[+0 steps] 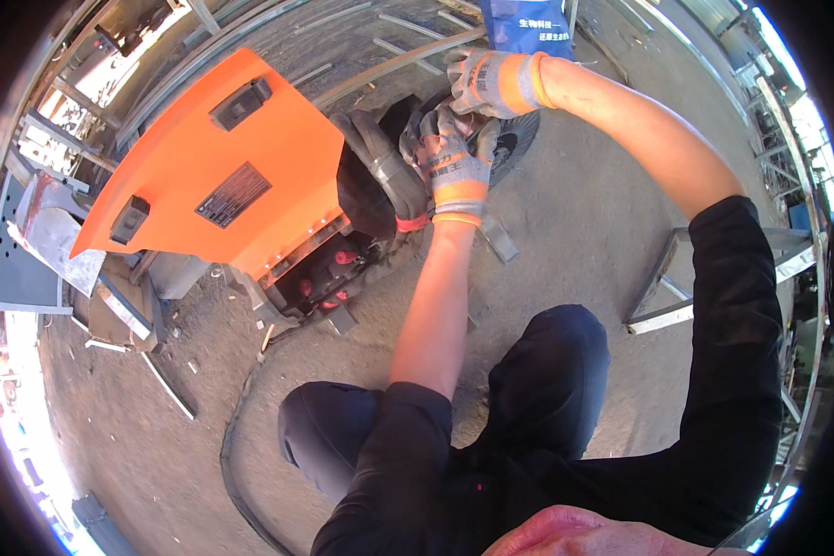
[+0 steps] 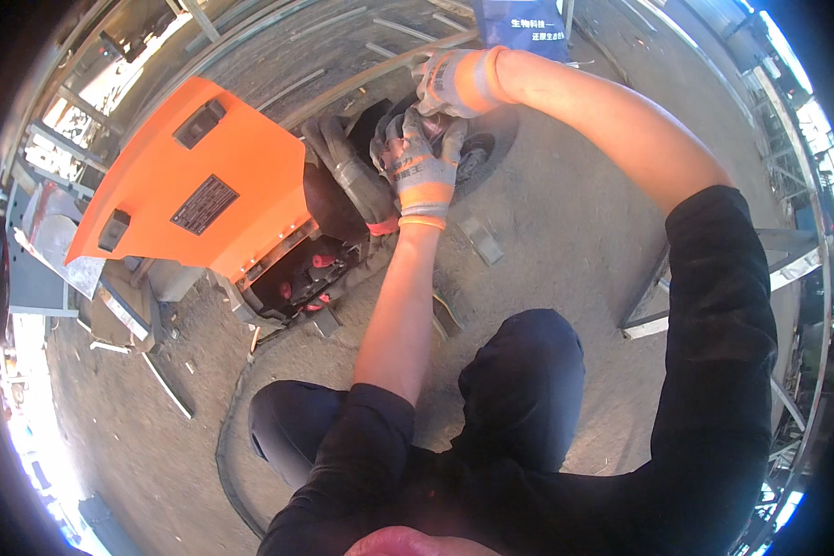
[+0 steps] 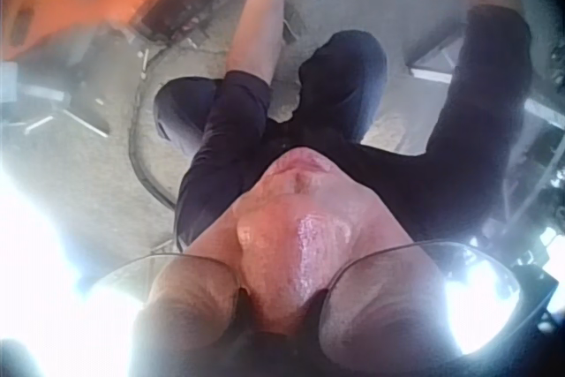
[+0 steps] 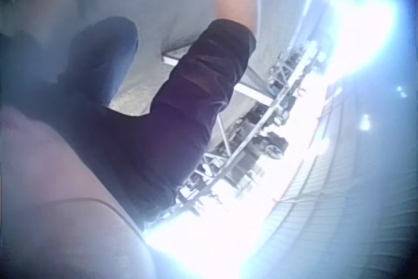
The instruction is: The person removes a copper wire spool from an orange welding machine, walks to a nearby shelf to retrieve a new spool, and returns to install it. The person then secures the spool and prepares the welding torch.
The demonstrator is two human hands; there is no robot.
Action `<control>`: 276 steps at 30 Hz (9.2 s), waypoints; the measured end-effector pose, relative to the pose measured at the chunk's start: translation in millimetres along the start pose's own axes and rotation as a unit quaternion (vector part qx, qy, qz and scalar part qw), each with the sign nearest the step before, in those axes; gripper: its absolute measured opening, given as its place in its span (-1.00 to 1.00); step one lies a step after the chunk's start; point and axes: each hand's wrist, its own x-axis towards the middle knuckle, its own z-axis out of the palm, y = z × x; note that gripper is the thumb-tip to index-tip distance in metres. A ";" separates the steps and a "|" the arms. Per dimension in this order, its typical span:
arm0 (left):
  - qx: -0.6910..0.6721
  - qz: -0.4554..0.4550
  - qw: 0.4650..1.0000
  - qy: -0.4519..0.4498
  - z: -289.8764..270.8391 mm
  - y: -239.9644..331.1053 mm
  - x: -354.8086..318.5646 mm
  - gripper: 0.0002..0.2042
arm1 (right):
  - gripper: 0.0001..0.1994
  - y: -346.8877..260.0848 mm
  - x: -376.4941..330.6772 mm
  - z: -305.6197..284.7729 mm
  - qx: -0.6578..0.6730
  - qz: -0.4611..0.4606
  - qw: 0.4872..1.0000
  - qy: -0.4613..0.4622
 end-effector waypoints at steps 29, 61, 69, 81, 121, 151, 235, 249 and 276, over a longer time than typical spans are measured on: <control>0.089 0.226 0.970 0.021 -9.5 -9.8 -7.9 -0.51 | -0.59 -36.6 -15.7 20.6 0.256 0.094 0.946 0.174; 0.320 0.366 0.845 -0.223 -53.4 5.3 50.9 -0.63 | -0.01 -181.3 37.1 169.9 0.692 0.523 0.259 0.425; 0.336 0.346 0.840 -0.248 -55.5 0.5 51.0 -0.64 | 0.03 -182.4 29.7 165.3 0.611 0.575 0.407 0.362; 0.331 0.377 0.845 -0.184 -47.5 4.6 56.3 -0.61 | -0.16 -179.1 2.9 166.6 0.397 0.565 0.658 0.299; 0.250 0.349 0.868 -0.248 -56.7 4.2 59.2 -0.67 | -0.45 -201.4 -3.7 167.5 0.169 0.559 0.644 0.494; 0.304 0.464 0.806 -0.205 -57.1 7.9 57.9 -0.78 | -0.40 -211.1 -21.9 155.7 0.626 0.427 0.248 0.604; 0.079 0.431 0.818 -0.373 -101.2 44.8 -62.1 -0.71 | -0.70 -368.1 -70.7 225.4 0.542 0.536 0.256 0.594; -0.020 0.554 0.705 -0.443 -138.0 31.2 -91.9 -0.85 | -0.60 -436.8 -122.6 186.2 0.752 0.154 -0.346 0.540; -0.074 -0.159 0.901 -0.398 -350.4 122.1 -142.7 -0.80 | -0.70 -358.9 -226.9 -170.3 0.766 0.597 -0.159 0.178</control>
